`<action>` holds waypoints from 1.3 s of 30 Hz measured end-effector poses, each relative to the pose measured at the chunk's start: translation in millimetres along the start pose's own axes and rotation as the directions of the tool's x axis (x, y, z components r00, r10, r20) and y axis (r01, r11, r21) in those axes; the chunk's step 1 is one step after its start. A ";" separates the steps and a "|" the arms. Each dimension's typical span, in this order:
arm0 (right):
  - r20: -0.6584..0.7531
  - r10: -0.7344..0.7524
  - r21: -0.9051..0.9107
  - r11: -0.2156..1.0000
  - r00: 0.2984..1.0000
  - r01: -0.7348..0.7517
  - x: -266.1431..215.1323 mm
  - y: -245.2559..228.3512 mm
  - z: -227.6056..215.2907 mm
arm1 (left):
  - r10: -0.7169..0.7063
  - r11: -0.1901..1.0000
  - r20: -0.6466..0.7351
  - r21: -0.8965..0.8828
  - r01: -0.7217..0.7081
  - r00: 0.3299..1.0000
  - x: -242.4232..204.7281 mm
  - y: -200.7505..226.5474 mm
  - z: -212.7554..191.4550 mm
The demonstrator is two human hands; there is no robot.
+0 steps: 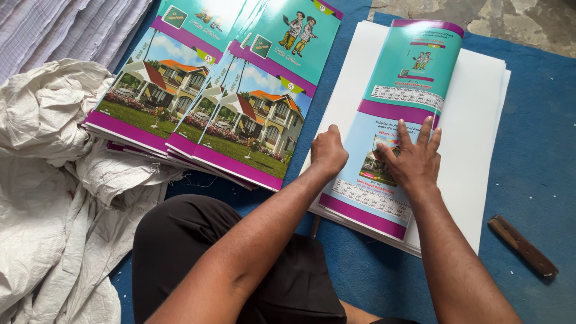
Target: The person sits on the floor and repeatedly folds a printed cover sheet over a stack of white pages, then presses the spine with a wooden tool to crease the fold. The person handles multiple book units one at a time, stacking the finished items to the left.
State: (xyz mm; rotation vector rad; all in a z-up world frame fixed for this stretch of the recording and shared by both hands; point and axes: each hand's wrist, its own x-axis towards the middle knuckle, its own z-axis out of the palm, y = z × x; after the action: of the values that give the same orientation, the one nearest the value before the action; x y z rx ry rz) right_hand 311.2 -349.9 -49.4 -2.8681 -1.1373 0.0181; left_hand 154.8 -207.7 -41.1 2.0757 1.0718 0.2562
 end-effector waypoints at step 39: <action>0.252 -0.093 0.204 0.978 0.963 0.041 16.8 78.2 -25.2 | 0.107 0.681 0.507 0.590 -0.435 0.855 4.9 71.4 12.3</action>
State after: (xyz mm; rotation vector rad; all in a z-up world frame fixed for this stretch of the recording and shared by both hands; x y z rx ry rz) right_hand 377.7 -396.4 -28.5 -2.7053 -1.1969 0.4913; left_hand 207.3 -235.5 0.6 2.7870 0.5897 -0.5495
